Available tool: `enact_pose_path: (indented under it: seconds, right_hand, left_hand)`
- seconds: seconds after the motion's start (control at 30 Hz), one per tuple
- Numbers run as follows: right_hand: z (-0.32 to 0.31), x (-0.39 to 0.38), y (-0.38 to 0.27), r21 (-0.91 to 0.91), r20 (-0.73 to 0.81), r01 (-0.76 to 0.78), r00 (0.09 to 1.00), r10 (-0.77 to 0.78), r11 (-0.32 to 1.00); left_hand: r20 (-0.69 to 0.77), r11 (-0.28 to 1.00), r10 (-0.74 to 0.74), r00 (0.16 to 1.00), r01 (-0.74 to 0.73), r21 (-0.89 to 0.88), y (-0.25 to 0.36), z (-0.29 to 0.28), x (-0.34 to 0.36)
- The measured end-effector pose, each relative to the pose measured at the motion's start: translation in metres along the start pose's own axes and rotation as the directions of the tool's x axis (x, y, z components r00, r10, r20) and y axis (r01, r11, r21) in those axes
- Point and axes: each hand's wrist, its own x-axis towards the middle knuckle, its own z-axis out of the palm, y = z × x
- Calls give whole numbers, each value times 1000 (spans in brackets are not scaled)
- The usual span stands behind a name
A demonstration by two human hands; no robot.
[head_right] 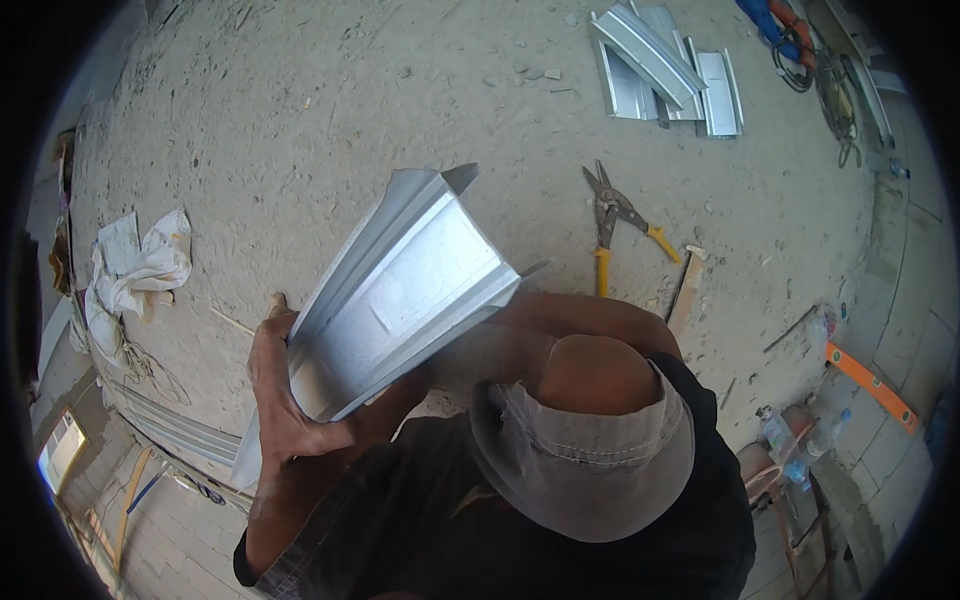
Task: The person cuts a metal stud using shears and then picks up and moves different metal stud pieces by hand on a construction floor.
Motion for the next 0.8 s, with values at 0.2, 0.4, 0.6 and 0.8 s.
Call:
enact_pose_path:
  seconds: [0.2, 0.4, 0.6, 0.8]
  right_hand:
    - [-116, 22, -150, -793, 519, 585, 795, -315, 170]
    - [-68, -13, -286, -957, 31, 166, 874, 485, -239]
    - [-91, -8, -80, -259, 121, 311, 950, -288, 914]
    - [-30, -3, -15, -92, 75, -1, 997, 8, 996]
  left_hand:
    - [-104, 973, 200, 974, -186, 134, -28, 10, -8]
    - [-150, 934, 328, 933, -297, 198, -27, 20, -7]
    - [-100, 972, 235, 967, -233, 31, -7, 3, 4]
    - [-25, 972, 231, 973, -230, 37, -11, 15, 2]
